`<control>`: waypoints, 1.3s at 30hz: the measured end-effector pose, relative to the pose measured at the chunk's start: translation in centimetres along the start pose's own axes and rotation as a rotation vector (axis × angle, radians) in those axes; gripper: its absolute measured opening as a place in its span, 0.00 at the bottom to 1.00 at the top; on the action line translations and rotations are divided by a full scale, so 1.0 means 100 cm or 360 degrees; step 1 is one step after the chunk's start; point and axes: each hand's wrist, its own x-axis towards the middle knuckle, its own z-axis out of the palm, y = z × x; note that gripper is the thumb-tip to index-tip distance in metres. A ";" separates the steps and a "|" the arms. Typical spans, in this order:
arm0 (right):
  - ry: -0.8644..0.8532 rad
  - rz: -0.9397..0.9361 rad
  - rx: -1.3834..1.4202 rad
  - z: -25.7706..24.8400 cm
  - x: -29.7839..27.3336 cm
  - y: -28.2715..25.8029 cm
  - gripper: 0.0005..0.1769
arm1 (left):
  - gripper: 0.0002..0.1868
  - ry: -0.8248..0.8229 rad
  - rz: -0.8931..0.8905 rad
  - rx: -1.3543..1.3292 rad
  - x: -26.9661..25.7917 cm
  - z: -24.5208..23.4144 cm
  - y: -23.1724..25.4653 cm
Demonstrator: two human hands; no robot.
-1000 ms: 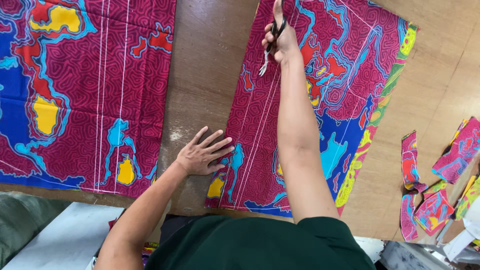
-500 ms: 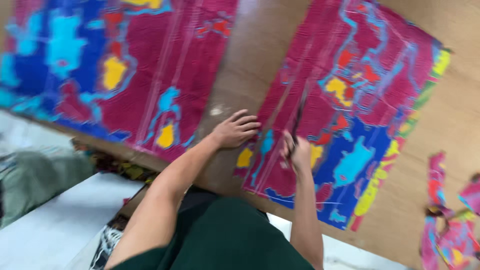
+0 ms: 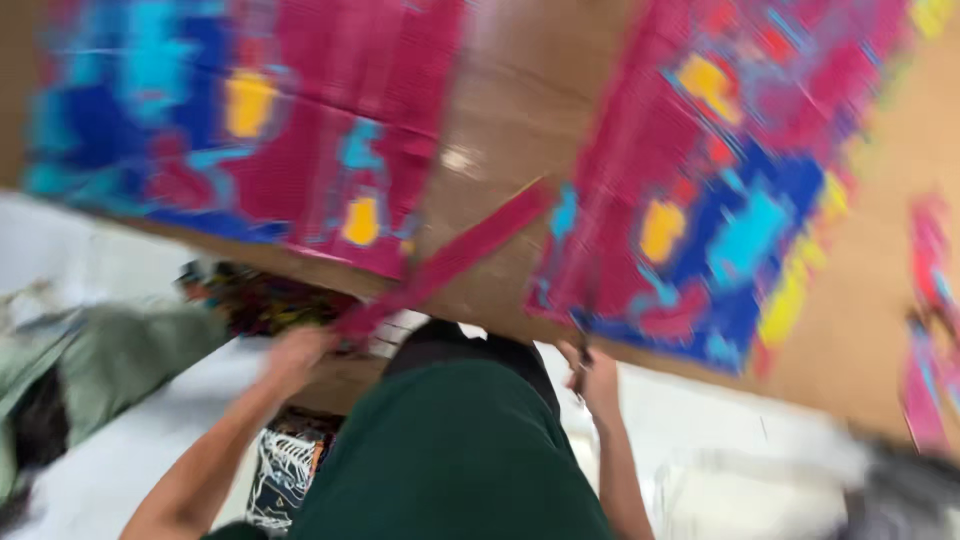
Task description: The person cuts a large piece of colorful patterned fabric using shears on a wooden table. They follow white chalk lines to cut the fabric into specific shapes, folding and unfolding the material as needed to access different sections.
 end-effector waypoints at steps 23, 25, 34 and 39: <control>0.0426 0.0188 0.0280 -0.173 -0.052 0.123 0.25 | 0.09 0.0124 0.0494 -0.0218 0.303 0.089 0.343; 0.0551 0.0207 0.0402 -0.215 -0.036 0.149 0.26 | 0.11 0.0198 0.0678 -0.0170 0.338 0.116 0.382; -0.0122 0.0067 0.0559 -0.297 -0.087 0.221 0.28 | 0.11 -0.0321 0.0456 -0.0671 0.366 0.237 0.470; -0.0482 0.0249 0.0272 -0.272 -0.060 0.212 0.27 | 0.19 -0.1227 -0.0861 -0.1677 0.333 0.286 0.466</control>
